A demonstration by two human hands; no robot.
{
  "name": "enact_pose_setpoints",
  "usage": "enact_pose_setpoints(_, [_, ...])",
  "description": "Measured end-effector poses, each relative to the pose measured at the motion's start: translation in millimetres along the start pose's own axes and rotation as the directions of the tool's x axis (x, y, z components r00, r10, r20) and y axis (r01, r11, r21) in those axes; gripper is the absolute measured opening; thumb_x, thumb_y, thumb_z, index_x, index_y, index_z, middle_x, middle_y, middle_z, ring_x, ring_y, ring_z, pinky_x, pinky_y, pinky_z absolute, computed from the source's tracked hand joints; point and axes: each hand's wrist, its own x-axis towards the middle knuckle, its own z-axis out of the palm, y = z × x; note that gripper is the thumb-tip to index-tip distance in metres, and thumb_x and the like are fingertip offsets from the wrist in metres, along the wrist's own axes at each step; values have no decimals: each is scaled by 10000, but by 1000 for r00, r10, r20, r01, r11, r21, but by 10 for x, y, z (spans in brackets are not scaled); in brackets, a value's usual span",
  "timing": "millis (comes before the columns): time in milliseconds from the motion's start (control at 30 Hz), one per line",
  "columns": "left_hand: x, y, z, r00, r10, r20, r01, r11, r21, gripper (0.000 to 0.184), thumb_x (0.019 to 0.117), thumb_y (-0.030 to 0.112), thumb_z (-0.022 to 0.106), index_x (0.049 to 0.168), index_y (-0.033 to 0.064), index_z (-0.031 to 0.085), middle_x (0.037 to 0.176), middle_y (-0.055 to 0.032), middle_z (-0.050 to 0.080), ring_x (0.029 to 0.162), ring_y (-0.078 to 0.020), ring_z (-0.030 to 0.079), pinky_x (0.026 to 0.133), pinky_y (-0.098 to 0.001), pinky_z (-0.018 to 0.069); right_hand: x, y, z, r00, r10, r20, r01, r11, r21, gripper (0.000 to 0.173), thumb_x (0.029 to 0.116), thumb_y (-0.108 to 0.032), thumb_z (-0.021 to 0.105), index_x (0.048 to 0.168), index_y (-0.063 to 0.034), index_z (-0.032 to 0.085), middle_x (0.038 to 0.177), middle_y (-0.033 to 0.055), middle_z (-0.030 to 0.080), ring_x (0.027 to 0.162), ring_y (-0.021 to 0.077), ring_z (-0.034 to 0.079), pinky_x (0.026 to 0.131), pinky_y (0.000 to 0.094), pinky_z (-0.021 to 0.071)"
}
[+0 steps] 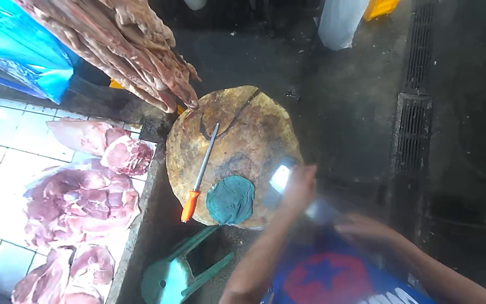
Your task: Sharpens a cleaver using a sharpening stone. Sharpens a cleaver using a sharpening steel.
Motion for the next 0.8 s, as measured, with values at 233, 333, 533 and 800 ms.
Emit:
enact_pose_setpoints(233, [788,-198,473,979,144,-143,-143,990,13,424,967,39,517,1370,92,635,1424,-59,630,1425,-254,489,1186,-442,392,359,-85,-191,999,19,-27,-8,933,360,312,1029,-423,538,1050,-120,605,633,-22,510,434,103,475,424,289,484])
enact_pose_setpoints(333, [962,-288,348,973,140,-185,-138,990,23,464,939,26,554,1396,86,605,1446,-63,609,1434,-247,473,1192,-423,388,520,-157,-242,999,10,-44,7,931,365,318,1050,-422,543,1087,-109,590,653,-18,513,449,102,484,443,282,502])
enact_pose_setpoints(533, [207,103,673,972,-68,-224,52,996,-74,380,970,48,510,1279,148,708,1350,-12,687,1370,-224,551,1128,-433,462,140,301,-218,990,59,126,-90,963,255,328,980,-448,619,969,-121,612,614,-7,524,430,110,490,423,296,481])
enact_pose_setpoints(800, [1838,-1407,-793,919,-26,-392,58,996,69,432,927,33,573,1355,51,627,1395,-166,622,1388,-324,518,1177,-487,413,1516,-1805,-561,964,-169,-206,140,978,-152,489,1034,-511,580,1167,-45,640,756,71,613,530,162,576,529,352,559])
